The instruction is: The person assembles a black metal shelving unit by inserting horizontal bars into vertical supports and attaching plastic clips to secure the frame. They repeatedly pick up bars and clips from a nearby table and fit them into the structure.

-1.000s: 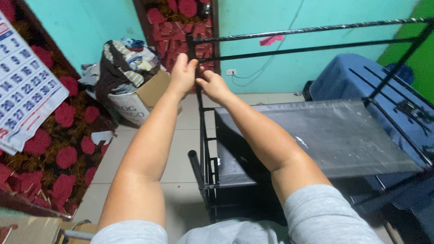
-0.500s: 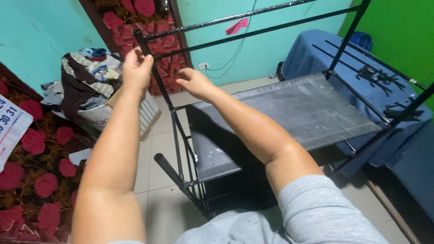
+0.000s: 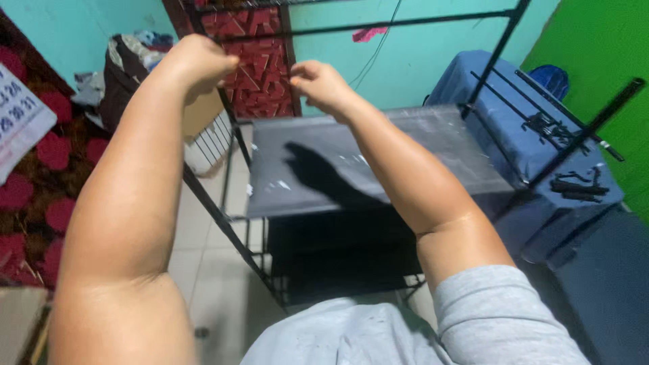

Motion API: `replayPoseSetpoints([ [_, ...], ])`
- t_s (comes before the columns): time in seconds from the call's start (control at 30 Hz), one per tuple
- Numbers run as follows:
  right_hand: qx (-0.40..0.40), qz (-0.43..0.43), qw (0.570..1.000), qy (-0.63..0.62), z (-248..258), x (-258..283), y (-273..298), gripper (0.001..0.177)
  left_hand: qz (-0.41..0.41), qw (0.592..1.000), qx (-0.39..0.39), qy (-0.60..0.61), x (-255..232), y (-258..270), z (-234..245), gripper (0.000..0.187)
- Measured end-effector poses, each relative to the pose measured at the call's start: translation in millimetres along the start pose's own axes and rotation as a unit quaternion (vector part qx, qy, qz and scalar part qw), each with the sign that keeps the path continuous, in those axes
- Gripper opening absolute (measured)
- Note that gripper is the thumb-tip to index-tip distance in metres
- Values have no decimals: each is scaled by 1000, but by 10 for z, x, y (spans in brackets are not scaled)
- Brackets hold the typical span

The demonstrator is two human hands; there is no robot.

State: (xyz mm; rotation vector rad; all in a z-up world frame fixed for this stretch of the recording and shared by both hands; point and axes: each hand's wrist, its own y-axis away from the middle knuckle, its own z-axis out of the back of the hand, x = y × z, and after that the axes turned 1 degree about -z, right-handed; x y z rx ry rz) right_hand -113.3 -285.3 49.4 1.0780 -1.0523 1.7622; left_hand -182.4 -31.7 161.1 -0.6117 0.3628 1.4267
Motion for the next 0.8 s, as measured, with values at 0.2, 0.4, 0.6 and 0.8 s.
replayPoseSetpoints([
  [0.2, 14, 6, 1000, 20, 862, 129, 830, 41, 11, 990, 55, 130, -986, 339, -1188, 25],
  [0.4, -17, 4, 997, 75, 1789, 231, 1604, 40, -24, 957, 141, 254, -1897, 361, -2342, 20],
  [0.6, -49, 78, 996, 18, 3059, 597, 2152, 26, -10, 940, 131, 315, -2431, 94, -3129, 26],
  [0.8, -143, 47, 988, -42, 4131, 612, 2279, 16, -116, 969, -4, 219, -2460, -776, -4108, 41],
])
